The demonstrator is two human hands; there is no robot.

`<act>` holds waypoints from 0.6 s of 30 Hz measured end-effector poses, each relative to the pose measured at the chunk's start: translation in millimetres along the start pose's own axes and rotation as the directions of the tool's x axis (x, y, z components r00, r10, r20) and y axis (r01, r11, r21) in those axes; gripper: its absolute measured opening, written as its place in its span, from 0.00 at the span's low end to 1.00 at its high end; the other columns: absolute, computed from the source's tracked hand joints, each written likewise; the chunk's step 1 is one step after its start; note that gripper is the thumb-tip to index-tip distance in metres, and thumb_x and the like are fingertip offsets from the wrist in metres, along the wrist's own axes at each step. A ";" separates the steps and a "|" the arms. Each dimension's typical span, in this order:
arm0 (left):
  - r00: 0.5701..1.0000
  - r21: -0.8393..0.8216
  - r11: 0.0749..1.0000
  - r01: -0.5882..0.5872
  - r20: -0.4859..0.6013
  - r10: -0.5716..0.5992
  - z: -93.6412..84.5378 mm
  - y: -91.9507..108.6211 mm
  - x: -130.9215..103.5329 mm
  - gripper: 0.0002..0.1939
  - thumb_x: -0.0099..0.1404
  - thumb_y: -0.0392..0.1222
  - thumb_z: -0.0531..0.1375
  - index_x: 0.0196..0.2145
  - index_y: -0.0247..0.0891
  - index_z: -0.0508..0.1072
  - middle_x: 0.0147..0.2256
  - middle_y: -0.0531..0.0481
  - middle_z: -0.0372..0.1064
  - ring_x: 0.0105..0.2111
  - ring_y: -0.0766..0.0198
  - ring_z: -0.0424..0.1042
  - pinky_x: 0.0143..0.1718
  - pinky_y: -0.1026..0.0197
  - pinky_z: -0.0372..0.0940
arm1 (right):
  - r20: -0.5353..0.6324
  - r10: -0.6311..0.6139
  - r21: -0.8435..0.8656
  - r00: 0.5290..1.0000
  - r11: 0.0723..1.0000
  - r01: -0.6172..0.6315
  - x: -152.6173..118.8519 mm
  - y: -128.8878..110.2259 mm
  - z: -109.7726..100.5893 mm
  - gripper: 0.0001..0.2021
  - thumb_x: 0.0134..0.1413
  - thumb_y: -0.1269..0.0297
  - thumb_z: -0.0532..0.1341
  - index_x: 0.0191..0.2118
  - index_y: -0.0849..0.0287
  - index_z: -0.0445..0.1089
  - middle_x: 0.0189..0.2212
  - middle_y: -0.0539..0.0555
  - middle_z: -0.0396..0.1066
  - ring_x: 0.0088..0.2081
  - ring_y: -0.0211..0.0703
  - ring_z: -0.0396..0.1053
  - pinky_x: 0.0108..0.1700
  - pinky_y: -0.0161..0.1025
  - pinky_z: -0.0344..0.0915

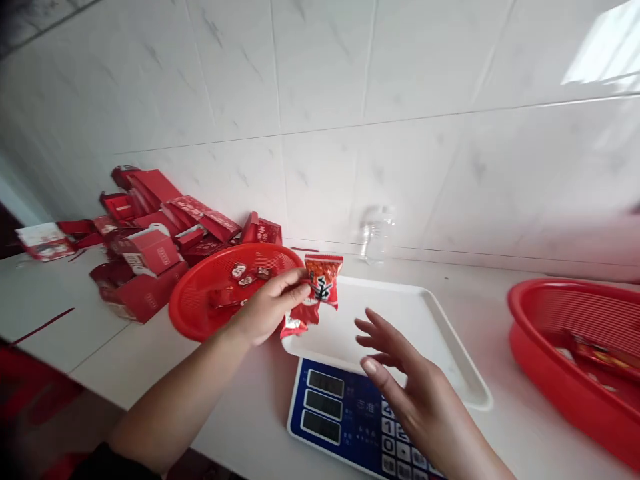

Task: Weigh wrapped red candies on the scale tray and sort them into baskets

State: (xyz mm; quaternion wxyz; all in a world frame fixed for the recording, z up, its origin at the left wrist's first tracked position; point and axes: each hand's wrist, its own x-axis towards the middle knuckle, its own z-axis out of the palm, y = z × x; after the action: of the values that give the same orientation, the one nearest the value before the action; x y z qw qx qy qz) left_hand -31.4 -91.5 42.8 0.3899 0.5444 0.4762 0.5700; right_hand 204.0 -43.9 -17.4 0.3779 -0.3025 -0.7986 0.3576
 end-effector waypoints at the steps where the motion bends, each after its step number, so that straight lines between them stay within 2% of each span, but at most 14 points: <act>1: 0.998 -0.032 0.999 -0.012 0.061 0.014 9.1 0.5 -3.8 0.16 0.70 0.42 0.59 0.53 0.36 0.75 0.50 0.41 0.77 0.53 0.52 0.73 0.55 0.52 0.67 | -0.006 0.008 0.088 1.000 0.996 -0.008 5.8 -9.3 -2.5 0.31 0.62 0.45 0.58 0.66 0.53 0.61 0.55 0.66 0.74 0.47 0.54 0.78 0.41 0.46 0.79; 3: 0.984 -0.047 0.998 -0.048 0.168 0.055 21.5 2.1 -8.1 0.17 0.71 0.42 0.58 0.55 0.38 0.75 0.53 0.42 0.76 0.55 0.52 0.72 0.58 0.51 0.64 | -0.019 0.009 0.202 1.000 0.979 -0.005 19.9 -26.1 -8.9 0.31 0.60 0.44 0.60 0.64 0.54 0.64 0.52 0.65 0.75 0.42 0.50 0.79 0.36 0.42 0.78; 4: 0.976 -0.041 0.997 -0.070 0.203 0.077 25.3 3.3 -8.6 0.17 0.71 0.42 0.58 0.56 0.40 0.74 0.54 0.43 0.75 0.56 0.52 0.71 0.60 0.50 0.63 | -0.016 -0.016 0.231 1.000 0.973 0.019 27.1 -33.5 -12.4 0.29 0.60 0.43 0.61 0.59 0.56 0.68 0.46 0.64 0.78 0.38 0.47 0.78 0.33 0.40 0.76; 6: 0.966 -0.033 0.994 -0.102 0.237 0.107 29.7 6.4 -7.8 0.19 0.72 0.43 0.57 0.58 0.42 0.73 0.56 0.45 0.73 0.58 0.52 0.70 0.61 0.50 0.62 | 0.027 -0.053 0.267 0.998 0.963 0.043 39.0 -46.1 -18.7 0.24 0.60 0.43 0.61 0.49 0.59 0.74 0.34 0.58 0.78 0.32 0.42 0.74 0.29 0.36 0.71; 8: 0.963 -0.048 0.993 -0.110 0.243 0.118 31.7 10.8 -7.1 0.19 0.72 0.45 0.57 0.59 0.43 0.73 0.57 0.45 0.73 0.58 0.51 0.69 0.61 0.49 0.62 | 0.022 -0.058 0.302 0.998 0.952 0.048 45.8 -55.7 -22.0 0.20 0.59 0.44 0.62 0.40 0.59 0.75 0.26 0.52 0.73 0.27 0.38 0.69 0.26 0.34 0.67; 12: 0.967 -0.066 0.994 -0.087 0.233 0.100 31.9 19.9 -11.7 0.20 0.71 0.47 0.59 0.58 0.44 0.74 0.56 0.45 0.74 0.56 0.52 0.71 0.59 0.51 0.66 | -0.033 -0.035 0.383 0.999 0.922 0.045 47.8 -64.6 -18.2 0.18 0.57 0.46 0.64 0.32 0.58 0.72 0.24 0.49 0.70 0.24 0.34 0.64 0.25 0.33 0.63; 18: 0.977 -0.081 0.994 -0.072 0.197 0.087 29.1 18.3 -17.8 0.18 0.69 0.49 0.62 0.54 0.42 0.76 0.49 0.45 0.78 0.49 0.56 0.76 0.50 0.59 0.71 | -0.138 -0.011 0.413 0.990 0.908 0.068 46.9 -63.5 -5.6 0.17 0.57 0.48 0.64 0.33 0.59 0.72 0.24 0.50 0.70 0.25 0.36 0.66 0.25 0.33 0.62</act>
State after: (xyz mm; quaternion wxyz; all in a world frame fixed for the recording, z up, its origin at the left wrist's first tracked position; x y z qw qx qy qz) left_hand 0.6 -109.6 54.7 0.4325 0.6028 0.3910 0.5447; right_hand 170.1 -42.2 54.1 0.4931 -0.2217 -0.6831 0.4910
